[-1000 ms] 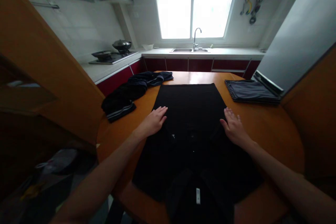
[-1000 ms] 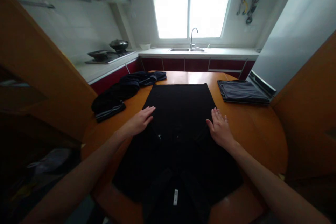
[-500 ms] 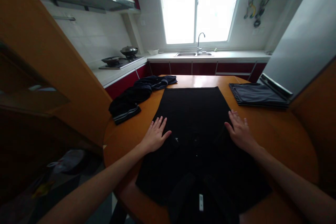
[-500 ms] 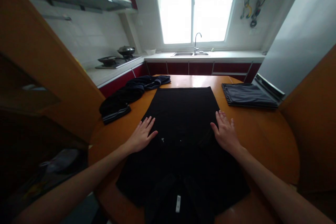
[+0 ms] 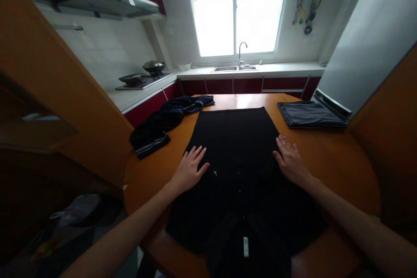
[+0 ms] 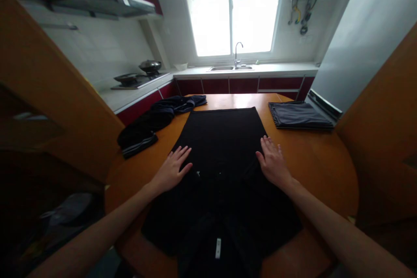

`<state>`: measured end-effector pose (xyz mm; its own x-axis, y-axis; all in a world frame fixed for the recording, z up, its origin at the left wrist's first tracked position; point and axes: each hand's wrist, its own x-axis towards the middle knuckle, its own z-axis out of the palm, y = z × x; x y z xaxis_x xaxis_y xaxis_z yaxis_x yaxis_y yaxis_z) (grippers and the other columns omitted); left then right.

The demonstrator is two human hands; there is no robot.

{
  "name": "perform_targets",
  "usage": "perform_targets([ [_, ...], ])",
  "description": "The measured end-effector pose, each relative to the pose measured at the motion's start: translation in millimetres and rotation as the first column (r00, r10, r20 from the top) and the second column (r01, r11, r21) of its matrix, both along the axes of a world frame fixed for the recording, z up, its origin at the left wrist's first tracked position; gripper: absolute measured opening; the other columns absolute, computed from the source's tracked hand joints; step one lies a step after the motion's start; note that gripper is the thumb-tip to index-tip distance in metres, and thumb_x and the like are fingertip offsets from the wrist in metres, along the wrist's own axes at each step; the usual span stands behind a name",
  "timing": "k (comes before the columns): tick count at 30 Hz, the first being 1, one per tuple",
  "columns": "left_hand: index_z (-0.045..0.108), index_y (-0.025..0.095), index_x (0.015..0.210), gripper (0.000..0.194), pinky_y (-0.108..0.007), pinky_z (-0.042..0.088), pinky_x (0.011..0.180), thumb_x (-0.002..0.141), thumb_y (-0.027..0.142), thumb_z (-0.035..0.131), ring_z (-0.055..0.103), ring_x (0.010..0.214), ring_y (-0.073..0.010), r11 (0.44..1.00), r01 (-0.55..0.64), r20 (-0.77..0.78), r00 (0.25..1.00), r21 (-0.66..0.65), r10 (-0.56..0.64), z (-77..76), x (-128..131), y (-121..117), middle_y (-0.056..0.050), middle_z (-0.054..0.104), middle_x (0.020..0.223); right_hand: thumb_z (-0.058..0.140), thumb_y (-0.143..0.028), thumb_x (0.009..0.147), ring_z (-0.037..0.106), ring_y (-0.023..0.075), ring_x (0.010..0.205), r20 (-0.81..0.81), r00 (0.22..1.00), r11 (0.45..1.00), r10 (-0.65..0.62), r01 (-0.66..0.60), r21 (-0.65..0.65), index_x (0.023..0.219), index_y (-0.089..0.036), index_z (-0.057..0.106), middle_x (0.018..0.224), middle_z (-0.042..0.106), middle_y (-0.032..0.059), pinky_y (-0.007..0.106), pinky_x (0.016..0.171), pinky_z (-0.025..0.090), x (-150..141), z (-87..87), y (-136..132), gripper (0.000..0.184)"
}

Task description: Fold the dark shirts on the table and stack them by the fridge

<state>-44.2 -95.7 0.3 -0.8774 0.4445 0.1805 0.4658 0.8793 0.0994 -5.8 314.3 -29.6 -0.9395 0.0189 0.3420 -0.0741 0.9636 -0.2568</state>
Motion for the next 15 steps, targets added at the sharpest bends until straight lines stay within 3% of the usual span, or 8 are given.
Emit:
perform_targets([
  [4, 0.034, 0.033, 0.155, 0.064, -0.057, 0.022, 0.119, 0.100, 0.065, 0.029, 0.019, 0.151, -0.0341, 0.998, 0.028, 0.085, 0.996, -0.055, -0.024, -9.3, 0, -2, -0.004, 0.024, 0.164, 0.027, -0.049, 0.101, 0.022, 0.0261, 0.150, 0.156, 0.986, 0.996, 0.053, -0.064, 0.066, 0.155, -0.013, 0.032, 0.162, 0.029, 0.0123, 0.055, 0.121, 0.017, 6, -8.7, -8, 0.065],
  [8, 0.032, 0.035, 0.155, 0.062, -0.057, 0.022, 0.119, 0.100, 0.064, 0.030, 0.020, 0.150, -0.0341, 0.998, 0.031, 0.063, 0.998, -0.049, -0.027, -12.2, -3, -3, -0.004, 0.025, 0.164, 0.027, -0.048, 0.101, 0.020, 0.0257, 0.151, 0.183, 0.983, 0.996, 0.026, -0.042, 0.081, 0.155, -0.010, 0.032, 0.163, 0.025, 0.0128, 0.055, 0.121, 0.016, 5, -9.7, -9, 0.067],
  [12, 0.030, 0.036, 0.156, 0.060, -0.061, 0.021, 0.118, 0.101, 0.060, 0.034, 0.016, 0.151, -0.0359, 0.998, 0.055, 0.005, 0.998, -0.041, -0.055, 0.7, 7, 0, -0.004, 0.021, 0.165, 0.028, -0.045, 0.102, 0.015, 0.0275, 0.152, 0.093, 0.995, 0.997, 0.037, -0.043, 0.062, 0.155, -0.014, 0.032, 0.163, 0.024, 0.0124, 0.061, 0.120, 0.011, 14, 4.7, -12, 0.062],
  [15, 0.024, 0.035, 0.157, 0.060, -0.060, 0.020, 0.119, 0.102, 0.055, 0.037, 0.013, 0.152, -0.0340, 0.987, 0.160, -0.033, 0.986, -0.027, -0.161, 16.6, 33, 3, -0.003, 0.017, 0.166, 0.029, -0.043, 0.103, 0.013, 0.0252, 0.152, -0.001, 0.986, 0.985, 0.167, -0.167, 0.052, 0.157, -0.020, 0.029, 0.164, 0.023, 0.0088, 0.058, 0.121, 0.010, 35, 19.0, -16, 0.058],
])
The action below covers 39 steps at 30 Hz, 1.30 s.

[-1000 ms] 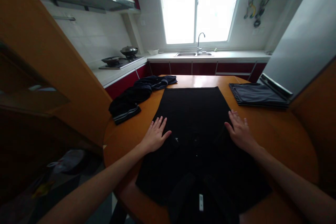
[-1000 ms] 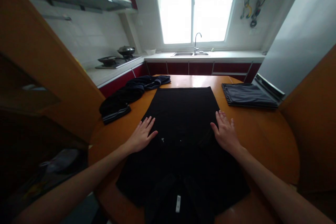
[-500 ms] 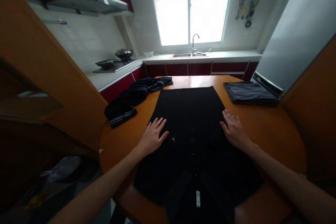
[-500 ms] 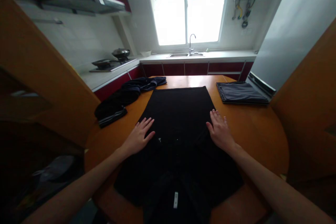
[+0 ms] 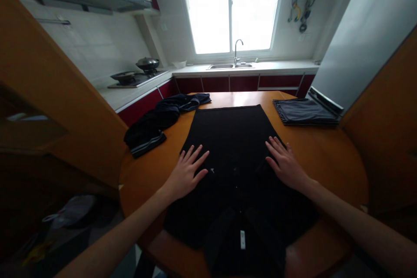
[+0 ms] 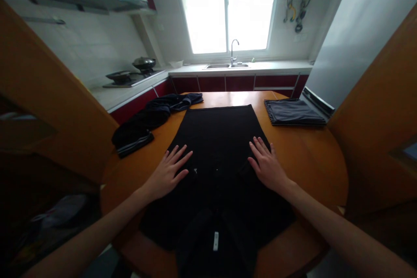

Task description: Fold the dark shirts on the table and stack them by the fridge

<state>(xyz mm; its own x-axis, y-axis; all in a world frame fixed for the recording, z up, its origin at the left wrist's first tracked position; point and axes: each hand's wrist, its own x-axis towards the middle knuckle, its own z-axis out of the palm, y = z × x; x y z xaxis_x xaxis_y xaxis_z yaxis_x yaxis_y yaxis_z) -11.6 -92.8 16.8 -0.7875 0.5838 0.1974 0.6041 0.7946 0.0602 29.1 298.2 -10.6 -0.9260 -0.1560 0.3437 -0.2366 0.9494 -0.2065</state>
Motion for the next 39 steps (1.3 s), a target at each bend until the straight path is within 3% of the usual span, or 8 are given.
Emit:
perform_targets([
  [3, 0.019, 0.036, 0.158, 0.063, -0.057, 0.021, 0.120, 0.102, 0.052, 0.041, 0.014, 0.152, -0.0313, 0.994, 0.110, 0.047, 0.993, -0.010, -0.109, 7.4, 32, 1, -0.002, 0.016, 0.166, 0.031, -0.042, 0.103, 0.013, 0.0231, 0.152, 0.001, 0.994, 0.994, 0.105, -0.105, -0.001, 0.159, -0.023, 0.023, 0.165, 0.021, 0.0068, 0.053, 0.123, 0.014, 25, 4.0, -3, 0.059],
  [6, 0.018, 0.038, 0.158, 0.065, -0.058, 0.022, 0.119, 0.101, 0.054, 0.043, 0.016, 0.152, -0.0323, 0.986, 0.162, 0.119, 0.981, -0.034, -0.157, 2.2, 51, 0, -0.002, 0.016, 0.166, 0.035, -0.046, 0.102, 0.018, 0.0237, 0.151, 0.108, 0.985, 0.991, 0.133, -0.134, 0.006, 0.159, -0.023, 0.021, 0.164, 0.024, 0.0080, 0.053, 0.122, 0.018, 39, -3.5, -4, 0.063],
  [10, 0.016, 0.038, 0.158, 0.066, -0.059, 0.021, 0.120, 0.101, 0.055, 0.043, 0.016, 0.152, -0.0322, 0.987, 0.155, 0.133, 0.980, -0.044, -0.148, -5.3, 57, -2, -0.002, 0.015, 0.166, 0.035, -0.048, 0.102, 0.021, 0.0235, 0.151, 0.162, 0.980, 0.992, 0.117, -0.122, 0.020, 0.158, -0.021, 0.024, 0.163, 0.025, 0.0099, 0.053, 0.121, 0.021, 45, -11.6, -4, 0.063],
  [21, 0.019, 0.039, 0.157, 0.064, -0.057, 0.022, 0.119, 0.101, 0.050, 0.046, 0.020, 0.151, -0.0309, 0.956, 0.284, 0.119, 0.954, -0.066, -0.275, 0.7, 81, -13, -0.002, 0.019, 0.165, 0.036, -0.052, 0.102, 0.020, 0.0252, 0.151, 0.127, 0.989, 0.995, 0.069, -0.077, 0.056, 0.157, -0.024, 0.029, 0.162, 0.028, 0.0092, 0.057, 0.121, 0.018, 70, -23.1, 1, 0.062],
  [29, 0.018, 0.035, 0.158, 0.072, -0.056, 0.025, 0.119, 0.097, 0.054, 0.052, 0.024, 0.149, -0.0316, 0.939, 0.339, 0.185, 0.928, -0.058, -0.324, 6.6, 110, -31, -0.004, 0.024, 0.163, 0.044, -0.052, 0.100, 0.022, 0.0282, 0.150, 0.207, 0.970, 0.990, 0.128, -0.136, 0.023, 0.158, -0.035, 0.022, 0.163, 0.025, 0.0059, 0.063, 0.118, 0.022, 112, -22.5, 19, 0.064],
  [34, 0.019, 0.033, 0.158, 0.072, -0.058, 0.026, 0.119, 0.097, 0.047, 0.056, 0.027, 0.149, -0.0306, 0.952, 0.307, 0.223, 0.928, -0.001, -0.299, 5.0, 125, -41, -0.006, 0.031, 0.161, 0.049, -0.051, 0.098, 0.026, 0.0312, 0.148, 0.232, 0.958, 0.985, 0.167, -0.172, -0.001, 0.156, -0.036, 0.027, 0.161, 0.030, 0.0081, 0.068, 0.117, 0.015, 129, -13.7, 25, 0.064],
  [36, 0.023, 0.033, 0.158, 0.071, -0.056, 0.029, 0.119, 0.097, 0.045, 0.058, 0.033, 0.146, -0.0291, 0.945, 0.324, 0.231, 0.917, 0.046, -0.325, 4.3, 128, -41, -0.006, 0.038, 0.158, 0.053, -0.049, 0.096, 0.025, 0.0322, 0.149, 0.229, 0.945, 0.971, 0.236, -0.239, -0.014, 0.155, -0.036, 0.032, 0.161, 0.032, 0.0087, 0.069, 0.117, 0.010, 132, -5.2, 23, 0.064],
  [39, 0.036, 0.031, 0.153, 0.063, -0.050, 0.037, 0.116, 0.096, 0.041, 0.061, 0.043, 0.141, -0.0264, 0.909, 0.401, 0.223, 0.881, 0.112, -0.416, 4.5, 132, -37, -0.006, 0.050, 0.150, 0.063, -0.045, 0.091, 0.025, 0.0325, 0.149, 0.221, 0.887, 0.913, 0.406, -0.406, -0.049, 0.150, -0.034, 0.043, 0.158, 0.038, 0.0090, 0.065, 0.118, 0.013, 135, 7.9, 13, 0.063],
])
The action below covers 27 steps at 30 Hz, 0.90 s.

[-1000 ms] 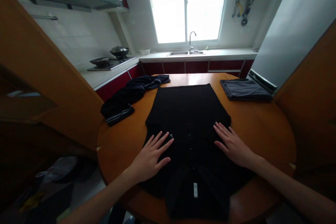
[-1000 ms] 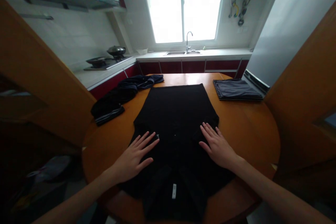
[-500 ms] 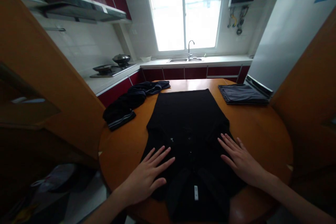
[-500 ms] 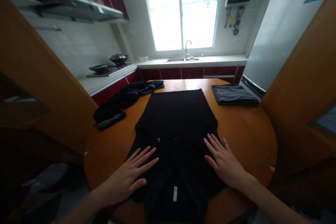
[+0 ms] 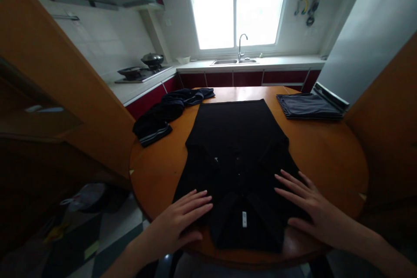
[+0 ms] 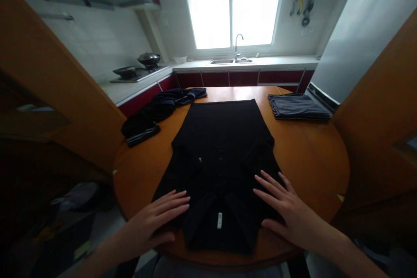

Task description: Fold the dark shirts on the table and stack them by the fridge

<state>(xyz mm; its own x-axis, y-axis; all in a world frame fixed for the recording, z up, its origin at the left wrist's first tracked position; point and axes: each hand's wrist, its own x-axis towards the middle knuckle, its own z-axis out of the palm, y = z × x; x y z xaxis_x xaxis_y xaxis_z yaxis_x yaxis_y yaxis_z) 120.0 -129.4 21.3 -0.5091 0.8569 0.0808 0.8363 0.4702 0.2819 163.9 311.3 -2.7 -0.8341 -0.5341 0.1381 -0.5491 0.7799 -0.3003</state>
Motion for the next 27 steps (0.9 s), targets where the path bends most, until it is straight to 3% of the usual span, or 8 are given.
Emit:
perform_targets([
  [4, 0.053, 0.027, 0.141, 0.050, -0.041, 0.051, 0.105, 0.094, 0.040, 0.065, 0.055, 0.128, -0.0260, 0.988, 0.125, -0.052, 0.991, 0.096, -0.120, 0.8, 2, 12, -0.009, 0.063, 0.134, 0.070, -0.032, 0.085, 0.041, 0.0291, 0.141, -0.008, 0.984, 0.981, 0.178, -0.178, -0.082, 0.136, -0.030, 0.058, 0.142, 0.057, 0.0085, 0.053, 0.118, 0.025, 2, 10.9, -15, 0.053],
  [9, 0.060, 0.022, 0.128, 0.036, -0.038, 0.055, 0.099, 0.094, 0.035, 0.065, 0.060, 0.118, -0.0253, 0.968, 0.205, -0.113, 0.975, 0.142, -0.190, 3.2, 1, 26, -0.010, 0.068, 0.119, 0.072, -0.024, 0.081, 0.055, 0.0265, 0.123, -0.002, 0.968, 0.960, 0.252, -0.251, -0.128, 0.123, -0.026, 0.065, 0.122, 0.064, 0.0082, 0.045, 0.107, 0.039, 2, 20.4, -27, 0.043],
  [16, 0.061, 0.017, 0.120, 0.027, -0.037, 0.059, 0.091, 0.095, 0.027, 0.062, 0.067, 0.107, -0.0245, 0.952, 0.274, -0.146, 0.956, 0.135, -0.255, 9.7, -2, 37, -0.011, 0.072, 0.108, 0.070, -0.024, 0.082, 0.059, 0.0256, 0.113, -0.021, 0.957, 0.951, 0.291, -0.291, -0.103, 0.120, -0.022, 0.065, 0.116, 0.066, 0.0100, 0.048, 0.106, 0.040, 4, 23.7, -35, 0.038],
  [21, 0.060, 0.019, 0.123, 0.031, -0.036, 0.060, 0.086, 0.093, 0.016, 0.055, 0.069, 0.101, -0.0228, 0.935, 0.286, -0.142, 0.955, 0.209, -0.260, 1.2, -3, 39, -0.009, 0.074, 0.104, 0.063, -0.018, 0.081, 0.061, 0.0248, 0.110, -0.101, 0.953, 0.952, 0.285, -0.293, -0.083, 0.119, -0.020, 0.063, 0.113, 0.067, 0.0093, 0.055, 0.116, 0.029, 8, 20.8, -39, 0.037],
  [24, 0.062, 0.019, 0.119, 0.033, -0.036, 0.061, 0.082, 0.089, 0.010, 0.052, 0.070, 0.095, -0.0217, 0.924, 0.257, -0.112, 0.966, 0.284, -0.234, -2.4, -4, 42, -0.009, 0.074, 0.097, 0.057, -0.012, 0.080, 0.061, 0.0232, 0.108, -0.136, 0.951, 0.950, 0.278, -0.294, -0.110, 0.117, -0.019, 0.062, 0.110, 0.068, 0.0083, 0.055, 0.118, 0.025, 10, 17.7, -40, 0.037],
  [27, 0.065, 0.018, 0.111, 0.029, -0.033, 0.059, 0.075, 0.086, 0.009, 0.052, 0.070, 0.086, -0.0201, 0.923, 0.186, -0.025, 0.982, 0.336, -0.189, 2.9, -6, 45, -0.009, 0.073, 0.091, 0.054, -0.008, 0.081, 0.062, 0.0211, 0.103, -0.101, 0.962, 0.948, 0.254, -0.269, -0.170, 0.114, -0.020, 0.062, 0.105, 0.067, 0.0071, 0.052, 0.115, 0.032, 8, 18.8, -40, 0.036],
])
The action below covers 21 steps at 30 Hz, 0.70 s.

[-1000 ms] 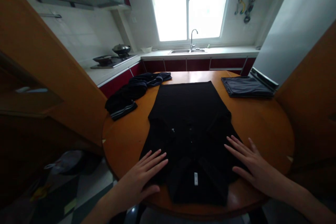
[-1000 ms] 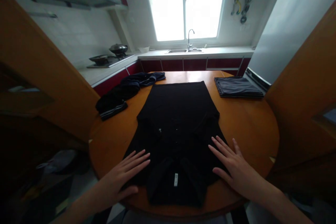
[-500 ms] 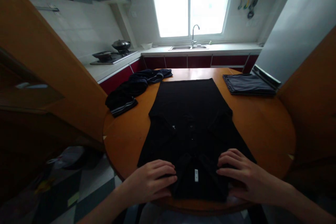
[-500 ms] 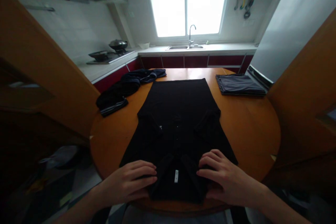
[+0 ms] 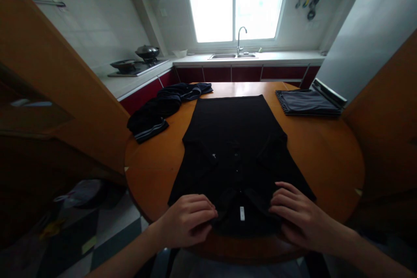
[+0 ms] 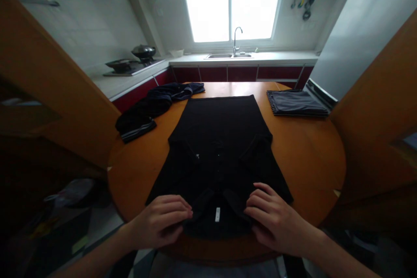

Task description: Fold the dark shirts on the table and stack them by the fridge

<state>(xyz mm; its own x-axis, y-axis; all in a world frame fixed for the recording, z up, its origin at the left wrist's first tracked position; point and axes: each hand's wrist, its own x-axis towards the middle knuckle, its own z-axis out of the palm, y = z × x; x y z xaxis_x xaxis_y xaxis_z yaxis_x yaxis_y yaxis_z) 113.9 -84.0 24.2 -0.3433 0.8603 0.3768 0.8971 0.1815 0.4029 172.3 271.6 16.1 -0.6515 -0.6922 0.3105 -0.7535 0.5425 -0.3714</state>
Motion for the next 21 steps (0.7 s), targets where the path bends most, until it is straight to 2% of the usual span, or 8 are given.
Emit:
perform_targets([
  [4, 0.069, 0.017, 0.102, 0.023, -0.026, 0.054, 0.070, 0.086, 0.013, 0.054, 0.067, 0.080, -0.0172, 0.996, -0.085, 0.182, 0.980, 0.009, 0.082, 17.7, -9, 2, -0.008, 0.072, 0.088, 0.050, -0.011, 0.088, 0.060, 0.0212, 0.099, 0.173, 0.982, 0.994, -0.082, 0.094, -0.063, 0.104, -0.020, 0.064, 0.100, 0.066, 0.0079, 0.040, 0.095, 0.048, -9, 12.3, 0, 0.024],
  [7, 0.070, 0.016, 0.090, 0.016, -0.022, 0.049, 0.066, 0.087, 0.018, 0.055, 0.064, 0.072, -0.0141, 0.976, -0.204, 0.306, 0.927, -0.072, 0.217, 31.6, -23, 4, -0.005, 0.070, 0.081, 0.047, -0.017, 0.094, 0.060, 0.0202, 0.096, 0.334, 0.930, 0.979, -0.154, 0.190, -0.079, 0.105, -0.020, 0.063, 0.101, 0.066, 0.0084, 0.034, 0.086, 0.050, -23, 26.8, 1, 0.020],
  [10, 0.069, 0.015, 0.081, 0.020, -0.020, 0.042, 0.059, 0.090, 0.027, 0.056, 0.057, 0.064, -0.0117, 0.938, -0.306, 0.426, 0.835, -0.163, 0.347, 43.1, -49, 7, -0.001, 0.064, 0.070, 0.046, -0.027, 0.098, 0.060, 0.0185, 0.088, 0.460, 0.863, 0.959, -0.209, 0.273, -0.077, 0.108, -0.019, 0.063, 0.098, 0.066, 0.0062, 0.030, 0.080, 0.049, -46, 42.4, 4, 0.021],
  [13, 0.069, 0.014, 0.082, 0.030, -0.020, 0.035, 0.052, 0.091, 0.039, 0.056, 0.049, 0.057, -0.0101, 0.931, -0.292, 0.586, 0.724, -0.220, 0.365, 52.8, -85, 13, 0.002, 0.058, 0.064, 0.048, -0.035, 0.097, 0.057, 0.0167, 0.078, 0.509, 0.835, 0.959, -0.210, 0.276, -0.056, 0.097, -0.019, 0.065, 0.086, 0.065, 0.0028, 0.027, 0.069, 0.046, -82, 56.1, 8, 0.023],
  [16, 0.068, 0.014, 0.078, 0.035, -0.020, 0.033, 0.051, 0.086, 0.047, 0.061, 0.045, 0.055, -0.0097, 0.927, -0.285, 0.638, 0.673, -0.243, 0.374, 58.5, -126, 18, 0.003, 0.055, 0.062, 0.050, -0.039, 0.093, 0.051, 0.0149, 0.069, 0.508, 0.833, 0.965, -0.220, 0.263, -0.013, 0.085, -0.018, 0.064, 0.076, 0.059, 0.0007, 0.026, 0.062, 0.041, -126, 62.9, 12, 0.027],
  [18, 0.068, 0.015, 0.076, 0.036, -0.021, 0.035, 0.053, 0.083, 0.049, 0.064, 0.048, 0.057, -0.0107, 0.921, -0.280, 0.646, 0.657, -0.270, 0.389, 57.4, -153, 21, 0.002, 0.057, 0.063, 0.051, -0.040, 0.091, 0.048, 0.0141, 0.066, 0.519, 0.823, 0.967, -0.232, 0.252, 0.033, 0.080, -0.017, 0.063, 0.072, 0.057, 0.0000, 0.026, 0.059, 0.038, -156, 60.8, 13, 0.028],
  [21, 0.071, 0.016, 0.078, 0.036, -0.022, 0.039, 0.055, 0.078, 0.052, 0.068, 0.054, 0.061, -0.0132, 0.898, -0.238, 0.657, 0.617, -0.369, 0.433, 47.8, -186, 25, 0.000, 0.061, 0.066, 0.055, -0.040, 0.088, 0.047, 0.0136, 0.062, 0.558, 0.785, 0.962, -0.269, 0.245, 0.119, 0.078, -0.017, 0.064, 0.068, 0.058, -0.0002, 0.027, 0.057, 0.037, -191, 47.5, 11, 0.027],
])
